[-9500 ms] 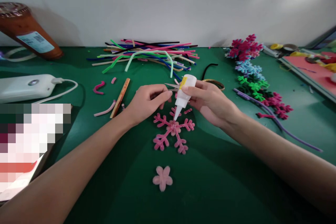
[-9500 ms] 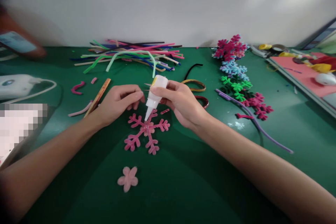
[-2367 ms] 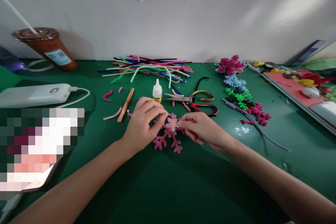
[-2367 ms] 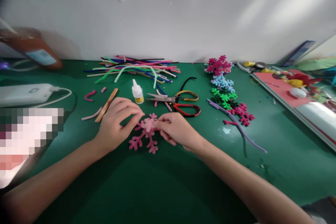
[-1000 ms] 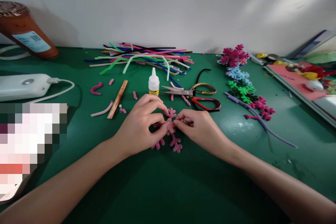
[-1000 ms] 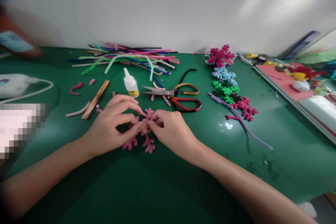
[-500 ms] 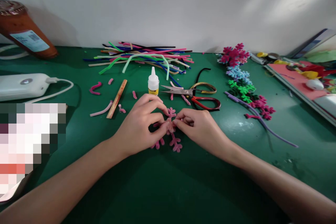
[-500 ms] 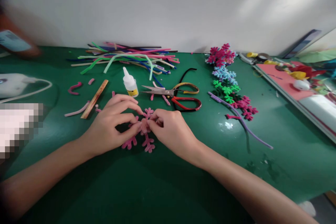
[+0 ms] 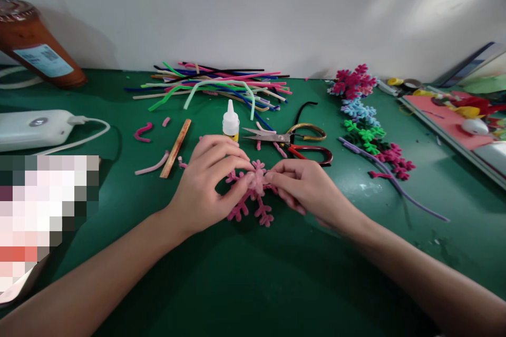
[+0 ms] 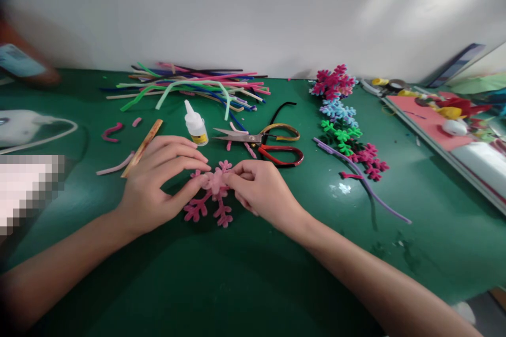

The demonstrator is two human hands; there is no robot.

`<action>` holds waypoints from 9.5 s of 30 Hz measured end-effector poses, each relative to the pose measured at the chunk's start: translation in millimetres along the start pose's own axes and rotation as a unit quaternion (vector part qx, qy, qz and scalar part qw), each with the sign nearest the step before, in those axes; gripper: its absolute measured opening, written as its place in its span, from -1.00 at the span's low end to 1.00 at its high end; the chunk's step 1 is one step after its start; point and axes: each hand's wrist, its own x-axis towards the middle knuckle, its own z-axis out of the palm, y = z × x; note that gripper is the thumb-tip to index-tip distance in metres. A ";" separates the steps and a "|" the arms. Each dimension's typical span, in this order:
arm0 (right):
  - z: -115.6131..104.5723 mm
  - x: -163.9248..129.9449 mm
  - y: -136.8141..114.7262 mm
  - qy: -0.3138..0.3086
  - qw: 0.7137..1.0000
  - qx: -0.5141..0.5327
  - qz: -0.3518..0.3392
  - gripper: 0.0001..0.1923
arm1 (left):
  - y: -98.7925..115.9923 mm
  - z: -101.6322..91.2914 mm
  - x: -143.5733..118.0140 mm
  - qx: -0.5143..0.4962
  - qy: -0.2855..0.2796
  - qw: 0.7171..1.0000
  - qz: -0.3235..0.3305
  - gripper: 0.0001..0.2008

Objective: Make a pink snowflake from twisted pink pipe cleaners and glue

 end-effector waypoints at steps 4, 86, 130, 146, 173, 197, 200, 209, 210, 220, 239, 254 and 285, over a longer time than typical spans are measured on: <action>-1.9 -0.4 1.1 -0.010 0.996 0.083 0.012 -0.75 | -0.5 -0.5 0.4 0.011 -0.003 1.000 -0.015 -0.93; -1.6 -1.2 13.9 0.141 0.957 -0.191 -0.168 -0.83 | -4.1 4.7 -3.0 -0.027 -0.105 0.992 0.064 -0.90; -2.1 -0.9 14.0 0.147 0.952 -0.198 -0.181 -0.83 | -4.5 3.7 -2.9 0.000 -0.159 0.982 0.104 -0.86; -42.3 7.1 12.8 0.299 0.914 -0.205 -0.183 -0.70 | -4.9 1.7 -0.8 -0.041 -0.173 0.979 0.097 -0.83; -28.7 10.2 25.6 0.183 0.832 -0.371 -0.370 -0.78 | -4.8 -3.0 3.9 -0.045 -0.186 0.980 0.056 -0.87; -27.0 9.5 22.5 0.016 0.828 -0.368 -0.423 -0.85 | -7.3 -1.3 2.4 -0.071 -0.207 0.974 0.056 -0.85; -26.5 9.1 22.5 0.026 0.830 -0.364 -0.422 -0.85 | -7.0 -1.4 2.4 -0.071 -0.210 0.974 0.056 -0.85; -13.5 8.7 25.7 0.011 0.823 -0.379 -0.423 -0.80 | -8.7 1.2 0.4 -0.067 -0.190 0.978 0.055 -0.87; -12.9 8.5 25.9 0.012 0.823 -0.379 -0.422 -0.80 | -8.7 1.2 0.5 -0.068 -0.188 0.978 0.054 -0.87; -8.7 6.5 25.7 0.024 0.831 -0.377 -0.409 -0.81 | -8.7 -2.3 1.8 -0.093 -0.211 0.972 0.030 -0.82; 12.0 5.8 26.8 0.089 0.848 -0.350 -0.387 -0.84 | -7.7 -6.3 1.0 -0.078 -0.102 0.992 0.010 -0.71; 12.6 5.2 25.1 0.090 0.838 -0.363 -0.397 -0.76 | -11.4 -3.5 2.8 -0.003 -0.015 0.997 -0.076 -0.83; 4.4 0.7 22.7 0.187 0.841 -0.285 -0.420 -0.79 | -8.8 -3.4 2.1 -0.040 -0.072 0.996 -0.018 -0.90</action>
